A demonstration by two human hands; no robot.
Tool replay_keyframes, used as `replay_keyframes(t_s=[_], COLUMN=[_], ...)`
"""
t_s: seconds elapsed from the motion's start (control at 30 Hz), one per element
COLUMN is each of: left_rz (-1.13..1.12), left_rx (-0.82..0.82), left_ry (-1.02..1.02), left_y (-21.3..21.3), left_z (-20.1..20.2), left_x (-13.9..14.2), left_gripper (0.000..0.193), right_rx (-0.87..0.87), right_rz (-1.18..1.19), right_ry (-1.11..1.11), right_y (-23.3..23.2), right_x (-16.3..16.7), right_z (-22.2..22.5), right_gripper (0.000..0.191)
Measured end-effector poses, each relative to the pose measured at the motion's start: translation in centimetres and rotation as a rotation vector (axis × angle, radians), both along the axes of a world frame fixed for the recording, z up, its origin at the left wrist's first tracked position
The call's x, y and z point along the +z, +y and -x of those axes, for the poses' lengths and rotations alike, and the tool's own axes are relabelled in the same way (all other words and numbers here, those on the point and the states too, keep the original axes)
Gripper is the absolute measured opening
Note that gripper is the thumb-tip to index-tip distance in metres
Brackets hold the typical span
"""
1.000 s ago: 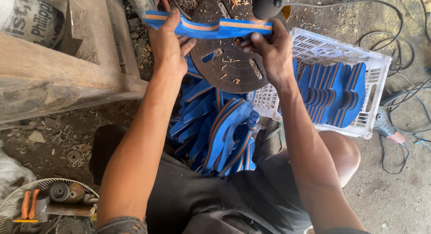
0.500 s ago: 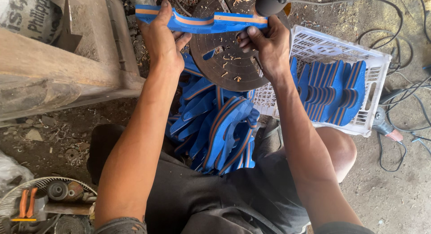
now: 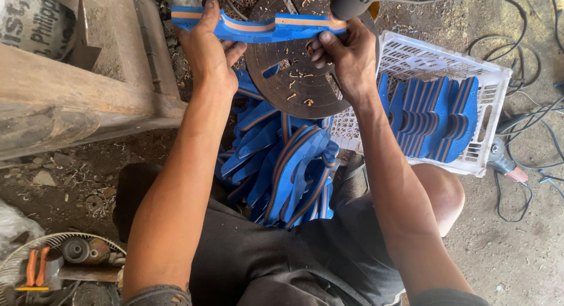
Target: The person holds blue flip-flops against a rotating grinding wheel to smooth the edges. They handle the sandals one at a time, rotating them to grind different sides, then place the finished items into a white plastic crate.
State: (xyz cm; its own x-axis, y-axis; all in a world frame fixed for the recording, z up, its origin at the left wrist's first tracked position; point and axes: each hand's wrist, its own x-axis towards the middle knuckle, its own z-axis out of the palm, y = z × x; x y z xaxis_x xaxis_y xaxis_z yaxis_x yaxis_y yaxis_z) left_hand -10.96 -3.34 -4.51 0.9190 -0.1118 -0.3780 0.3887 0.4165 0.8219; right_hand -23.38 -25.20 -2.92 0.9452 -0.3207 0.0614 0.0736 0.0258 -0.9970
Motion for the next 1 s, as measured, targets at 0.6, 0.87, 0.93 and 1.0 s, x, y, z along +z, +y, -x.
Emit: replay_keyframes(t_s=[0.6,0.87,0.93,1.0], left_rz=[-0.035,-0.016,-0.006,0.000], left_rx=[0.049,0.126,0.118,0.121], left_ry=[-0.032,-0.055,-0.062,-0.069], left_y=[-0.29,-0.80,-0.79,-0.85], left_z=[0.35,0.35,0.35,0.31], left_x=[0.38,0.51,0.53,0.57], left_gripper=[0.080,0.081,0.080,0.079], right_rx=[-0.066,-0.116,-0.127,-0.120], right_rz=[0.002,0.005,-0.003,-0.026], right_ry=[0.023,0.007,0.008,-0.011], right_y=[-0.13,0.04,0.17,0.20], right_x=[-0.37,-0.41,-0.39,-0.34], right_z=[-0.21,-0.43,-0.30,-0.32], right_gripper=[0.012,0.008,0.008,0.008])
